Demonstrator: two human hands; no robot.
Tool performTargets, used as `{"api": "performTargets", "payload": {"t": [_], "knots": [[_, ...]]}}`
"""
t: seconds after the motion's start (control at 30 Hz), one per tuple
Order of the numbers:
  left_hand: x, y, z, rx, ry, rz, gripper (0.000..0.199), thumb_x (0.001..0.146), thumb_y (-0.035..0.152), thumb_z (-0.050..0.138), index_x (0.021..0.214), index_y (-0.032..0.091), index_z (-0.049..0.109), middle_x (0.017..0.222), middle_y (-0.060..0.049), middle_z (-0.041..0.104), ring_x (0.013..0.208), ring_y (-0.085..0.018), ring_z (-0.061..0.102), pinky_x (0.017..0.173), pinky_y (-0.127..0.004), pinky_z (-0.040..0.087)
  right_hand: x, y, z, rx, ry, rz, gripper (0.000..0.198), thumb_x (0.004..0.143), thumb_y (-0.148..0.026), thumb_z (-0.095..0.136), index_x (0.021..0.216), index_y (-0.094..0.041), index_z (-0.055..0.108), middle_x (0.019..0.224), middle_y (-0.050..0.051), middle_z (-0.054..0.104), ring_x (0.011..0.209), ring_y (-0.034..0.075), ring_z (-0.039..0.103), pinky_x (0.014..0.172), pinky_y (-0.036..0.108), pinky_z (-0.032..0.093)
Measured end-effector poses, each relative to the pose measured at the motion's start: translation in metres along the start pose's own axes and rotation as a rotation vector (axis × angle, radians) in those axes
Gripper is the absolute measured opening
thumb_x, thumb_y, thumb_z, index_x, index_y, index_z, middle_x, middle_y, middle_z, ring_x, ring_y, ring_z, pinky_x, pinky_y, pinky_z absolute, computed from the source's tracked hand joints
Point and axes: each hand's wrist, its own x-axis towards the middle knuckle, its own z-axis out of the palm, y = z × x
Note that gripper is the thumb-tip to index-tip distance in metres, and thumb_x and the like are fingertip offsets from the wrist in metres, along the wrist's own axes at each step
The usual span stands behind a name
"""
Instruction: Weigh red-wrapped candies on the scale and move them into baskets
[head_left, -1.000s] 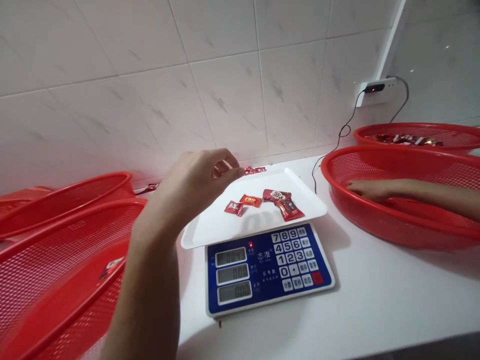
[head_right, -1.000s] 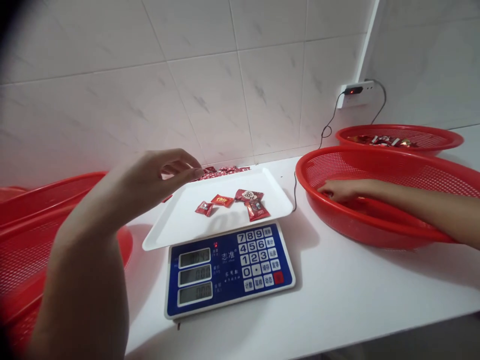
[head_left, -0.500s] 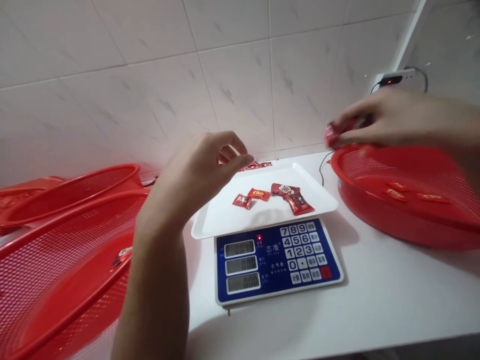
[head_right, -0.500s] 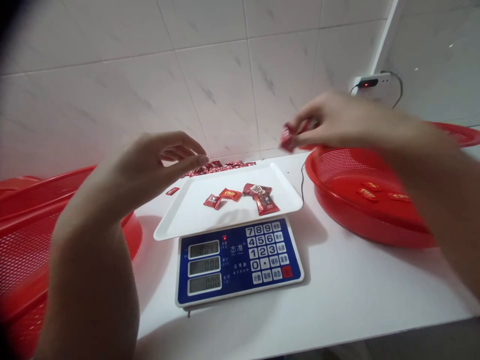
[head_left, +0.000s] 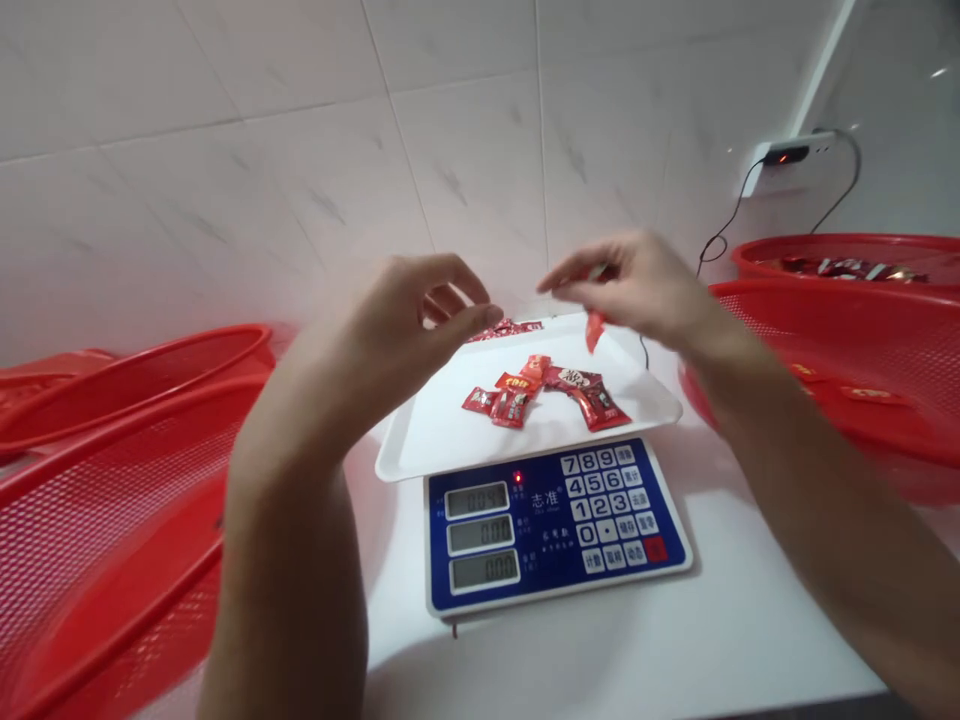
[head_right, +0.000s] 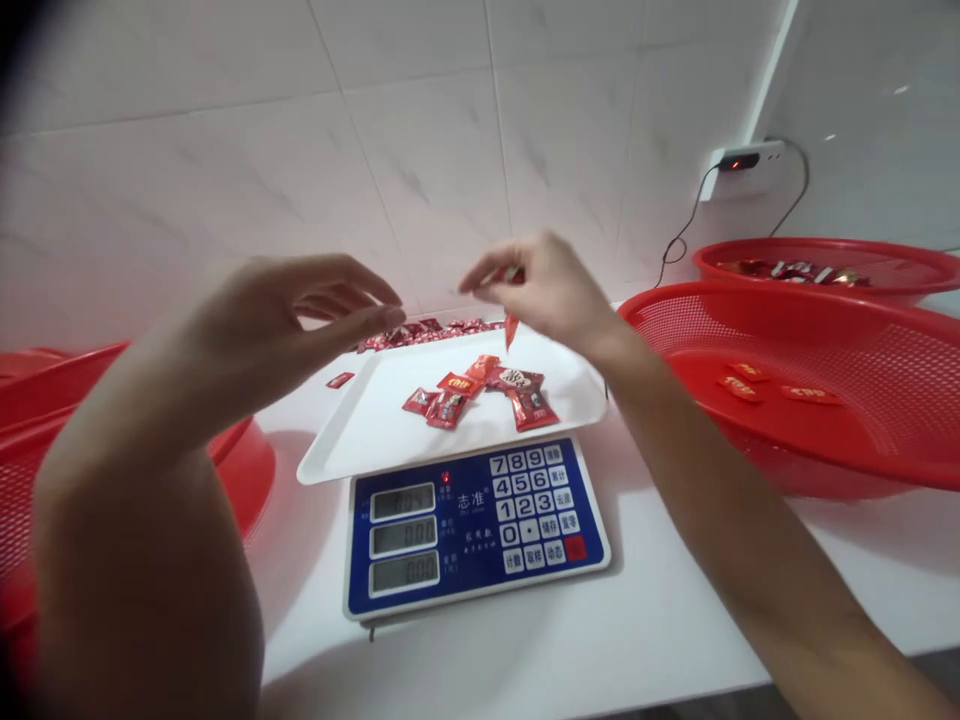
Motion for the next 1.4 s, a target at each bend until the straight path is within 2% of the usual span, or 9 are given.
{"api": "performTargets", "payload": {"t": [0.13,0.23,0.53,0.7,0.8,0.93,1.13,1.27,1.4], "knots": [[0.001,0.004,0.004,-0.005,0.015,0.022,0.017,0.085,0.04,0.067,0.084,0.025,0.073,0.081,0.0,0.073,0.077,-0.02,0.068,0.059,-0.029,0.049,-0.011,-0.016,-0.014,-0.011,0.238,-0.113,0.014,0.081,-0.016,0.075,0.092,-0.022,0.081,0.069,0.0,0.066,0.052,0.007,0.044,0.046,0.024,0.031],[0.002,0.006,0.007,-0.008,-0.002,0.013,0.016,0.086,0.038,0.066,0.084,0.023,0.073,0.081,-0.001,0.073,0.077,-0.02,0.067,0.059,-0.028,0.049,-0.017,-0.025,-0.019,-0.085,0.312,-0.151,0.017,0.082,-0.014,0.074,0.094,-0.024,0.081,0.069,0.0,0.065,0.054,0.009,0.049,0.047,0.025,0.033],[0.005,0.007,0.011,0.032,-0.052,0.027,0.015,0.087,0.037,0.066,0.087,0.024,0.074,0.082,-0.001,0.074,0.078,-0.02,0.068,0.069,-0.031,0.052,-0.018,-0.024,-0.025,-0.151,0.302,-0.14,0.015,0.085,-0.023,0.073,0.097,-0.03,0.08,0.077,0.0,0.07,0.063,0.015,0.059,0.054,0.028,0.043],[0.006,0.007,0.012,0.045,-0.057,0.023,0.016,0.086,0.039,0.065,0.086,0.026,0.073,0.082,0.0,0.074,0.078,-0.019,0.069,0.064,-0.03,0.051,-0.015,-0.02,-0.019,0.014,0.264,-0.156,0.01,0.083,-0.019,0.076,0.09,-0.025,0.079,0.074,-0.001,0.069,0.058,0.01,0.059,0.052,0.023,0.048],[0.006,0.006,0.013,0.052,-0.067,0.021,0.017,0.086,0.04,0.063,0.086,0.027,0.073,0.083,0.0,0.075,0.079,-0.019,0.069,0.066,-0.03,0.05,-0.011,-0.011,-0.001,0.173,0.102,-0.115,0.014,0.084,-0.013,0.071,0.095,-0.018,0.079,0.076,0.002,0.07,0.062,0.011,0.064,0.054,0.022,0.054],[0.007,0.004,0.014,0.073,-0.076,0.028,0.019,0.087,0.042,0.06,0.087,0.028,0.072,0.082,0.001,0.075,0.077,-0.019,0.069,0.063,-0.03,0.049,-0.004,0.004,0.018,0.259,-0.173,-0.057,0.02,0.085,-0.014,0.065,0.101,-0.017,0.077,0.086,0.004,0.072,0.078,0.016,0.067,0.064,0.024,0.06],[0.006,0.005,0.012,0.066,-0.04,0.046,0.021,0.085,0.044,0.062,0.086,0.026,0.074,0.08,-0.001,0.074,0.077,-0.02,0.069,0.067,-0.031,0.051,-0.012,-0.007,0.003,0.201,0.027,-0.146,0.013,0.09,-0.022,0.066,0.098,-0.021,0.077,0.088,0.005,0.072,0.086,0.019,0.069,0.07,0.031,0.063],[0.005,0.006,0.012,0.042,-0.032,0.051,0.023,0.084,0.043,0.063,0.087,0.023,0.074,0.08,-0.003,0.074,0.076,-0.021,0.069,0.063,-0.029,0.052,-0.018,-0.02,-0.008,0.157,0.031,-0.167,0.009,0.089,-0.023,0.068,0.095,-0.025,0.075,0.09,0.004,0.071,0.088,0.022,0.07,0.071,0.035,0.063],[0.005,0.008,0.012,0.044,-0.045,0.047,0.021,0.085,0.04,0.063,0.087,0.022,0.074,0.081,-0.004,0.074,0.075,-0.021,0.068,0.058,-0.028,0.05,-0.019,-0.019,-0.004,0.107,0.033,-0.12,0.011,0.09,-0.028,0.069,0.098,-0.026,0.075,0.09,0.004,0.071,0.087,0.022,0.07,0.074,0.037,0.063]]}}
